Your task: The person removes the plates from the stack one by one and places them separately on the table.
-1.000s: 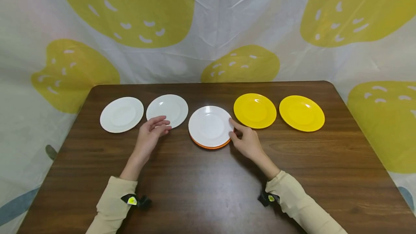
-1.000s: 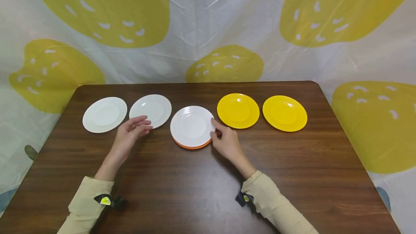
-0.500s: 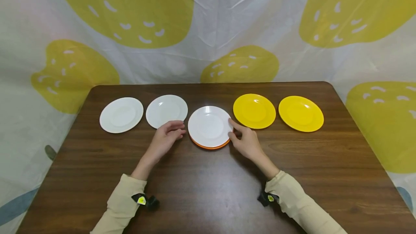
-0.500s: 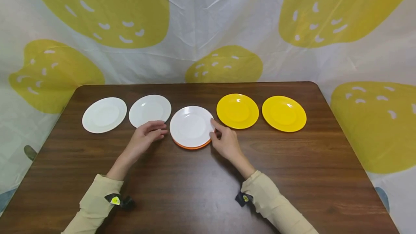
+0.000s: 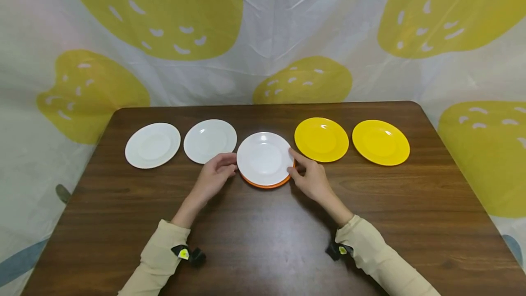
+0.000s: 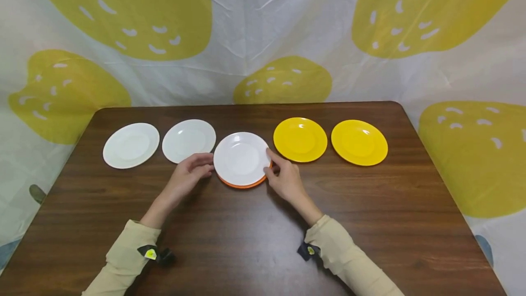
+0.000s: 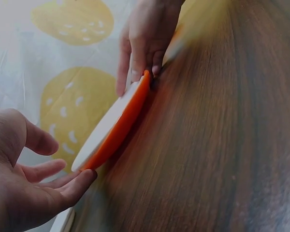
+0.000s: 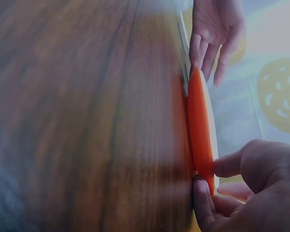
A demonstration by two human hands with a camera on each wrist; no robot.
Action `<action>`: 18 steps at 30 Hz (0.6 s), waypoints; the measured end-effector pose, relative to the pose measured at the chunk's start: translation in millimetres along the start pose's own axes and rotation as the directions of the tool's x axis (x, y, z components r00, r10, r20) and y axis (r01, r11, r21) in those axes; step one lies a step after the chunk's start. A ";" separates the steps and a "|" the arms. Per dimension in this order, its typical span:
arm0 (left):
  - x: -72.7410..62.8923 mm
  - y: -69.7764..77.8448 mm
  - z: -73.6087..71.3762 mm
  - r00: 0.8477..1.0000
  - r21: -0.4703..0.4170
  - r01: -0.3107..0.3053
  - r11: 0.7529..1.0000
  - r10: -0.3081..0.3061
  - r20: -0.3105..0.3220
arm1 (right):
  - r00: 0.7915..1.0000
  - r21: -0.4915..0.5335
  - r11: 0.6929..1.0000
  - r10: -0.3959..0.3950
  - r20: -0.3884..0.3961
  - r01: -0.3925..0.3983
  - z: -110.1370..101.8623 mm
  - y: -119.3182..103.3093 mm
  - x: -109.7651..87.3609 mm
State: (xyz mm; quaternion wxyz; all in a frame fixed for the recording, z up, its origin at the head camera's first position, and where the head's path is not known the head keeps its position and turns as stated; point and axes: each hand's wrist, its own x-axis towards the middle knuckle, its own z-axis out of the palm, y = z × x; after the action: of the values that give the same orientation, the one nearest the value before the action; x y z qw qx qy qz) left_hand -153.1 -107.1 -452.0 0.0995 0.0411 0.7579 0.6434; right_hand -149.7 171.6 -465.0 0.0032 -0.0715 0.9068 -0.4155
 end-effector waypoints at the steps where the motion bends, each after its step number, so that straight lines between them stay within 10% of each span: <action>1: 0.0 -0.3 0.0 1.000 0.004 -0.003 1.000 0.003 -0.002 | 1.000 -0.001 1.000 0.000 0.000 0.000 -0.2 0.4 -0.1; 18: 1.9 1.3 -1.0 0.994 -0.151 0.036 0.988 -0.051 -0.094 | 0.999 -0.010 0.999 -0.035 -0.020 0.034 -0.3 0.3 -0.8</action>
State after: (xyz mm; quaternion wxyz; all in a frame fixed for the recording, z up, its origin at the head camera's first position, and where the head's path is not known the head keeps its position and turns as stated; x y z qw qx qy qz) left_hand -155.3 -107.4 -450.7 0.0792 -0.0146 0.7123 0.6973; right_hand -149.0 172.2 -465.2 -0.0137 -0.0829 0.9074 -0.4117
